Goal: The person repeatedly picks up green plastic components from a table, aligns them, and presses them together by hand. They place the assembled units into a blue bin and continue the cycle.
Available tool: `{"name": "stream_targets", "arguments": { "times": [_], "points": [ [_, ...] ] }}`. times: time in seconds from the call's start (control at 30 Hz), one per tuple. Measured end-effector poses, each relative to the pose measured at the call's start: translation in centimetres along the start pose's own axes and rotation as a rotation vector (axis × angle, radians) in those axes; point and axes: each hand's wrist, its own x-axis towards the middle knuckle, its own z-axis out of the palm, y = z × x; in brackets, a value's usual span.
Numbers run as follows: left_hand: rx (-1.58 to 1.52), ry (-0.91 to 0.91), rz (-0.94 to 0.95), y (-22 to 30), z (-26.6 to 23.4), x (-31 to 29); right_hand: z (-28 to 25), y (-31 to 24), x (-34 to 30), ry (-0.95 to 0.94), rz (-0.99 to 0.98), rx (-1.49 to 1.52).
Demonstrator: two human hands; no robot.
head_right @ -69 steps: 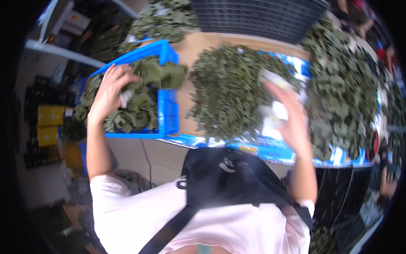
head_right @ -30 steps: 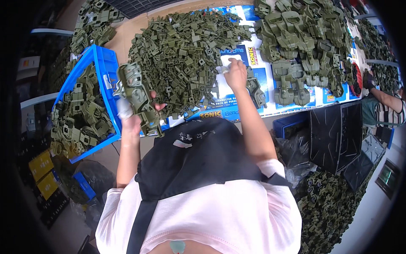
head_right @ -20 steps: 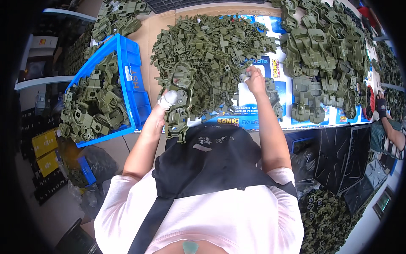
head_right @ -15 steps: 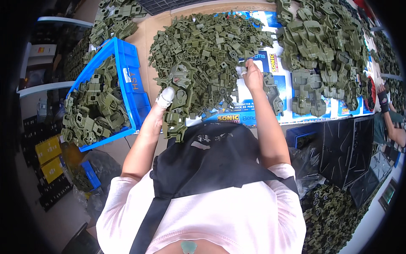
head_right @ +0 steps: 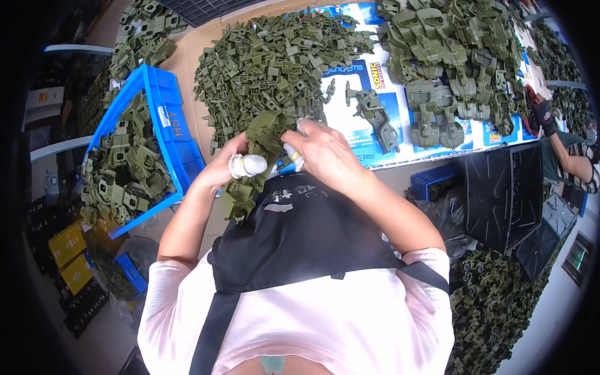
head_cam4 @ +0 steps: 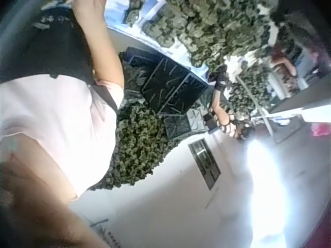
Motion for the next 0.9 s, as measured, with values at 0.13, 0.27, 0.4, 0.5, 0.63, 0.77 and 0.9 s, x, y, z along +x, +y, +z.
{"name": "stream_targets", "arguments": {
  "times": [0.13, 0.27, 0.4, 0.5, 0.63, 0.77, 0.9],
  "points": [
    [0.047, -0.007, -0.003, 0.3, 0.3, -0.4, 0.9, 0.6, -0.2, -0.044, -0.007, 0.124],
    [-0.013, 0.034, 0.052, -0.3, 1.0, -0.7, 0.7, 1.3, -0.2, -0.092, -0.062, 0.195],
    [0.05, 0.016, 0.121, -0.6, 1.1, -0.5, 0.6, 0.7, -0.3, -0.088, -0.053, 0.116],
    [0.122, -0.018, 0.114, -0.4, 1.1, -0.7, 1.5, 1.5, -0.1, -0.053, -0.079, 0.215],
    [0.147, -0.024, 0.062, -0.1, 0.8, -0.4, 2.4, 1.8, 0.1, 0.031, -0.1, 0.272],
    [-0.094, 0.011, 0.026, -2.3, -1.0, 0.3, 0.7, 4.3, 2.1, -0.112, 0.033, 0.78],
    [-0.575, 0.341, 0.06, -1.2, -1.8, 1.4, 2.6, 13.3, 2.5, 0.077, 0.267, -0.282]
  ]
}}
